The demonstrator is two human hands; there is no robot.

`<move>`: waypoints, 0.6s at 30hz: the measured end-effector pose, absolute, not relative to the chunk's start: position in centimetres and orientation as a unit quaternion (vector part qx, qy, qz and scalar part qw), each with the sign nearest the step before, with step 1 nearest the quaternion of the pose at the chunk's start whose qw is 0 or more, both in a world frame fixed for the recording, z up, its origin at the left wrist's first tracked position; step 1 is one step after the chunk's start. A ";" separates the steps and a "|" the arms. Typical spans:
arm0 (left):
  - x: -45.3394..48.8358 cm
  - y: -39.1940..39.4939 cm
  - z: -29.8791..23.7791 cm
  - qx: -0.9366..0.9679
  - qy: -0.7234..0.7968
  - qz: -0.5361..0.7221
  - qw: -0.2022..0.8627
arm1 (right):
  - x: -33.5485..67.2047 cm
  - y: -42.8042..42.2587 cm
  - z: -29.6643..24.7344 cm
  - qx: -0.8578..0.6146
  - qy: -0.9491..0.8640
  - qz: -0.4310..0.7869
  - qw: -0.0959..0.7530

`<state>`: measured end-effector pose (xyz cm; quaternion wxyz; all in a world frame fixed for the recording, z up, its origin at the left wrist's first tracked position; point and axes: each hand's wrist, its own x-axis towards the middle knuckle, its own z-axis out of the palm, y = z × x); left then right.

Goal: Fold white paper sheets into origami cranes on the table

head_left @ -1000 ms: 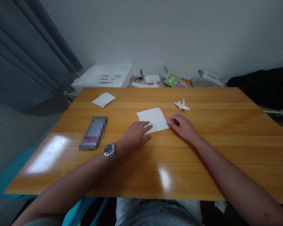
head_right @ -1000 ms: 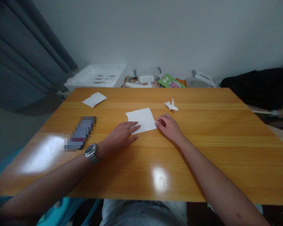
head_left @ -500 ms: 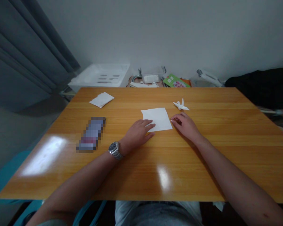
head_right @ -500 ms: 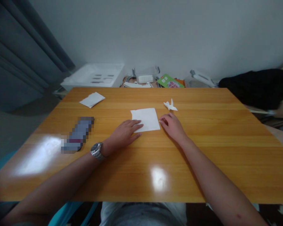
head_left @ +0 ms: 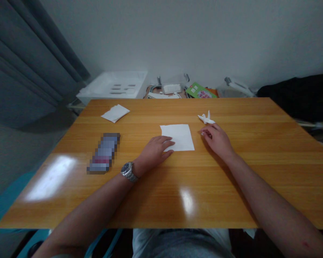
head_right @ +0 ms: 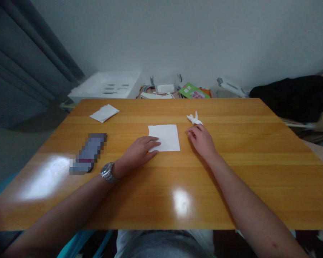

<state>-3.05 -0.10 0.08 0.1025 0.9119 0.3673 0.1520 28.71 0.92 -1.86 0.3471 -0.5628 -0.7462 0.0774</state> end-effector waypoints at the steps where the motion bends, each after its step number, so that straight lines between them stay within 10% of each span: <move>1: -3.1 0.0 0.1 0.911 0.367 0.158 0.105 | 28.5 0.8 -1.6 -0.551 -0.758 0.070 0.342; 18: -4.2 1.0 -0.1 0.918 0.366 0.122 0.094 | 26.1 -0.9 -1.4 -0.418 -0.860 0.172 0.235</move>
